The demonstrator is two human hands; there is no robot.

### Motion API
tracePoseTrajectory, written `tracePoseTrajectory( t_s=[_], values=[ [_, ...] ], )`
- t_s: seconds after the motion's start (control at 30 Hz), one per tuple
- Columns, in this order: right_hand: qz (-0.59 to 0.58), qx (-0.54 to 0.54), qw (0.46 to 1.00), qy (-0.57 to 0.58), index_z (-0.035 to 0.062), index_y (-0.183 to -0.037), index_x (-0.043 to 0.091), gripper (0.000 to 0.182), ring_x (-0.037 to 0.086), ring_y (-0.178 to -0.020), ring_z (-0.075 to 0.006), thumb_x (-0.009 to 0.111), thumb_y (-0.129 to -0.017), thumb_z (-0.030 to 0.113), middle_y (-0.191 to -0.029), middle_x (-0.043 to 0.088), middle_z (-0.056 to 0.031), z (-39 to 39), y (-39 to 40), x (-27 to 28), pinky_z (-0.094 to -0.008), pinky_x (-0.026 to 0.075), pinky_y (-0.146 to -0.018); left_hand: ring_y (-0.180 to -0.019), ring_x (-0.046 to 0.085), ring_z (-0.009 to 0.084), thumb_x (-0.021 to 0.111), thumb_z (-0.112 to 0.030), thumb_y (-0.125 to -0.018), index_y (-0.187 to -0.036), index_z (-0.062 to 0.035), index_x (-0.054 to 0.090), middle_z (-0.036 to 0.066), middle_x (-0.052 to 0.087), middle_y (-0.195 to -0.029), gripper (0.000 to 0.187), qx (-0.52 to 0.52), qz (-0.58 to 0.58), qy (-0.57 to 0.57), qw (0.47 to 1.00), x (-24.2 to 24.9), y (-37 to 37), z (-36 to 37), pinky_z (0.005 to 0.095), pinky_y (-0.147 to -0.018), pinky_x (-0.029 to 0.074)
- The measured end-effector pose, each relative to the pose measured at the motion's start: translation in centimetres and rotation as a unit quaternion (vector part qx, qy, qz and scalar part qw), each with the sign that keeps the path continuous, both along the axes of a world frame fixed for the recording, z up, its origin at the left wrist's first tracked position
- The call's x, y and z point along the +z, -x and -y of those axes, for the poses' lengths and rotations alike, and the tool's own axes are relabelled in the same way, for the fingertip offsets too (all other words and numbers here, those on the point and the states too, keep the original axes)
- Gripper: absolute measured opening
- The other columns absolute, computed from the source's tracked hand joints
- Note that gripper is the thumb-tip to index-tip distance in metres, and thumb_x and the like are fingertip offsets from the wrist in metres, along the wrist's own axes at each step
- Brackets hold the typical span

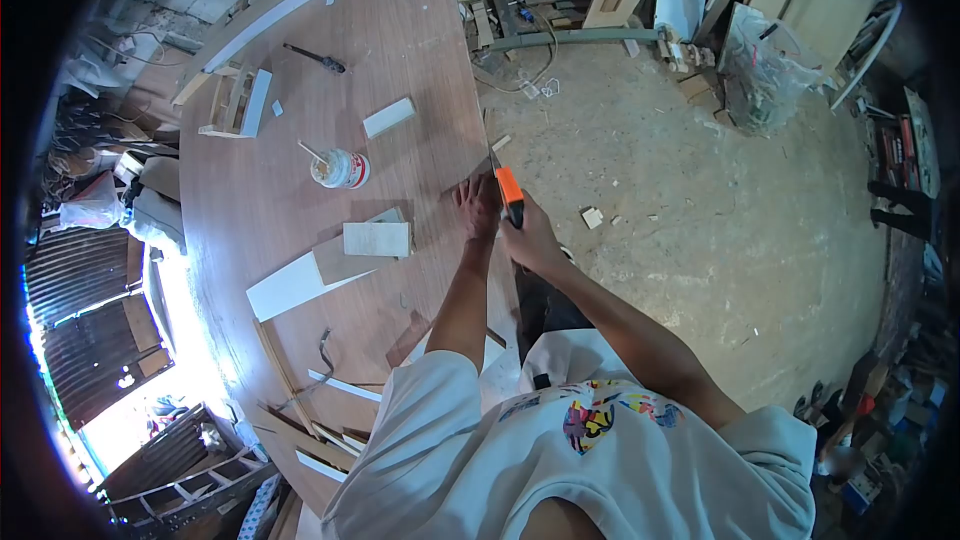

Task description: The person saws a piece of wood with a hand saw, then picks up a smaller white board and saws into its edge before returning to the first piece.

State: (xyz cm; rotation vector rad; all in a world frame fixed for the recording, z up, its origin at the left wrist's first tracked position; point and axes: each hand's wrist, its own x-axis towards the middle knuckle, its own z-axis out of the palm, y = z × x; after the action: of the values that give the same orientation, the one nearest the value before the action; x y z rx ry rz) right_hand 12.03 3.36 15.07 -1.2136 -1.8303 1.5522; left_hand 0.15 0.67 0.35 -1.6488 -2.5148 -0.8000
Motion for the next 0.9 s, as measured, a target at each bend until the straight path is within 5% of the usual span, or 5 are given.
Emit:
tracePoseTrajectory(
  t_s=[0.27, 0.37, 0.43, 0.73, 0.9],
  values=[
    [-0.07, 0.009, 0.997, -0.009, -0.0012, -0.098, 0.047, 0.022, 0.055, -0.067, -0.0287, 0.054, -0.078, 0.005, -0.074, 0.052, -0.0151, 4.2, -4.1, 7.0, -0.0369, 0.044, -0.064, -0.099, 0.051, 0.0261, 0.063, -0.019, -0.072, -0.103, -0.0121, 0.062, 0.006, 0.058, -0.099, 0.032, 0.024, 0.052, -0.044, 0.997, 1.1, -0.1, -0.2, 0.0406, -0.082, 0.038],
    [-0.035, 0.04, 0.998, 0.028, -0.0035, -0.111, 0.043, 0.035, 0.059, -0.069, -0.044, 0.055, -0.08, 0.008, -0.073, 0.055, -0.0246, 3.8, -4.3, 6.3, -0.0426, 0.046, -0.06, -0.098, 0.052, 0.0263, 0.062, -0.017, -0.072, -0.102, -0.0118, 0.062, 0.006, 0.058, -0.099, 0.03, 0.021, -0.007, -0.043, 0.999, 0.3, -0.2, 0.0, 0.0406, -0.08, 0.038],
    [-0.024, 0.018, 0.999, -0.017, -0.0013, -0.099, 0.047, 0.023, 0.051, -0.065, -0.0243, 0.054, -0.077, 0.003, -0.073, 0.05, -0.0129, 2.0, -2.4, 1.4, -0.0355, 0.043, -0.065, -0.098, 0.052, 0.0264, 0.062, -0.017, -0.072, -0.102, -0.0117, 0.062, 0.006, 0.058, -0.099, 0.03, 0.023, -0.019, -0.048, 0.998, 0.3, 0.0, -0.3, 0.0407, -0.08, 0.038],
    [-0.064, 0.02, 0.996, 0.064, -0.0021, -0.098, 0.047, 0.022, 0.052, -0.065, -0.0248, 0.054, -0.078, 0.004, -0.073, 0.05, -0.0148, 4.8, -4.9, 9.3, -0.0334, 0.042, -0.063, -0.097, 0.052, 0.0263, 0.062, -0.018, -0.071, -0.103, -0.0127, 0.061, 0.006, 0.057, -0.098, 0.032, 0.029, 0.004, -0.074, 0.997, 0.4, -0.1, -0.1, 0.0403, -0.081, 0.038],
    [-0.055, 0.031, 0.997, 0.05, -0.0016, -0.098, 0.048, 0.021, 0.053, -0.067, -0.0208, 0.055, -0.079, 0.003, -0.075, 0.051, -0.0123, 2.8, -2.0, 4.5, -0.0319, 0.043, -0.063, -0.098, 0.051, 0.0258, 0.063, -0.02, -0.072, -0.102, -0.0137, 0.061, 0.005, 0.057, -0.098, 0.03, 0.02, 0.017, -0.031, 0.999, -0.3, 0.4, -0.4, 0.0402, -0.082, 0.038]
  ],
)
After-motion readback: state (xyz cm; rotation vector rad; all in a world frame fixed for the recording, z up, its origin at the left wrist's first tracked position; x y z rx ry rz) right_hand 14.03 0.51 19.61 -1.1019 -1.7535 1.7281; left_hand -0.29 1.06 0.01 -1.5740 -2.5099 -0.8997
